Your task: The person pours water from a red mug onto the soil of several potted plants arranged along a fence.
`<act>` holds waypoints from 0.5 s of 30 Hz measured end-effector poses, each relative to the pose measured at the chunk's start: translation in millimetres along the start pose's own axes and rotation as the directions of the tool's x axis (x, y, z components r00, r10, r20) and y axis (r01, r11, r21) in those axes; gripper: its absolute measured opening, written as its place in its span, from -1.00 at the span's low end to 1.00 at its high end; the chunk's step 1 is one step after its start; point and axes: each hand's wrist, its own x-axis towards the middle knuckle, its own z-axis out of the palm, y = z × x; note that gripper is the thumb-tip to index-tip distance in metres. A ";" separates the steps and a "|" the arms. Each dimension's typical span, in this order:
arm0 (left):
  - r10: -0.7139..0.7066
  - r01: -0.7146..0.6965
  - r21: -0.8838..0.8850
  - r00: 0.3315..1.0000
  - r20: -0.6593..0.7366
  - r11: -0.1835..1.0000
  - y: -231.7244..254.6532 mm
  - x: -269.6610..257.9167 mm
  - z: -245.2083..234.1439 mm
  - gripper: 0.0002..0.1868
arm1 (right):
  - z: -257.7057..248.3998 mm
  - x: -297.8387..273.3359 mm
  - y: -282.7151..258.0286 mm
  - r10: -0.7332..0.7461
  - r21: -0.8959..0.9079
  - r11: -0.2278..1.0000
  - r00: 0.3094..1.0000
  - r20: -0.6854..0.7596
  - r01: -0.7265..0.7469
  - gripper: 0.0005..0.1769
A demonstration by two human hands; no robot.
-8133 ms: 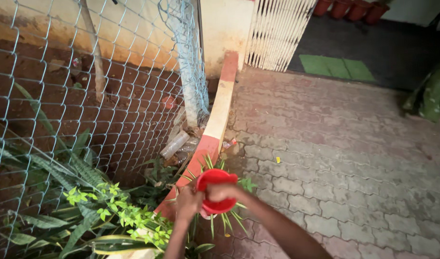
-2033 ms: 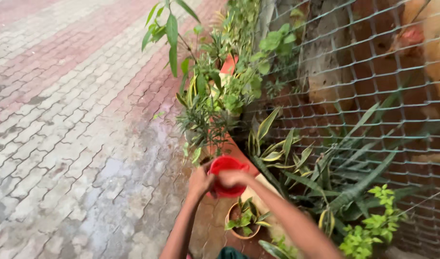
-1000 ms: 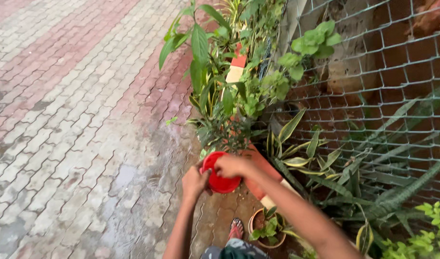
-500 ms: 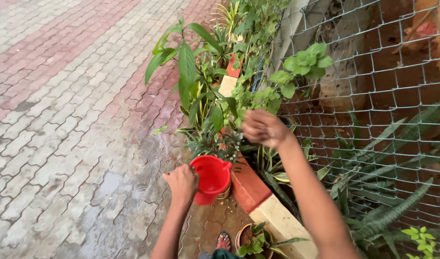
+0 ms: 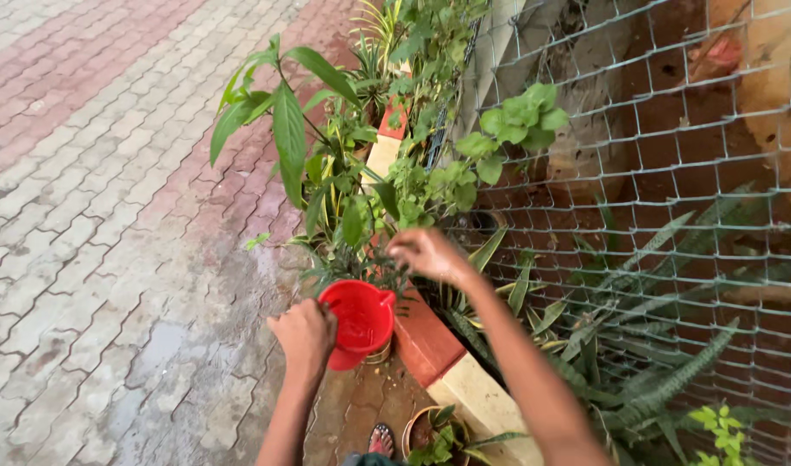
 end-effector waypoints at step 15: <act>0.013 0.010 -0.188 0.993 0.119 0.982 63.5 45.0 49.1 -0.75 | 12.2 40.2 108.6 0.199 0.283 0.881 0.839 0.506 -0.379 -0.73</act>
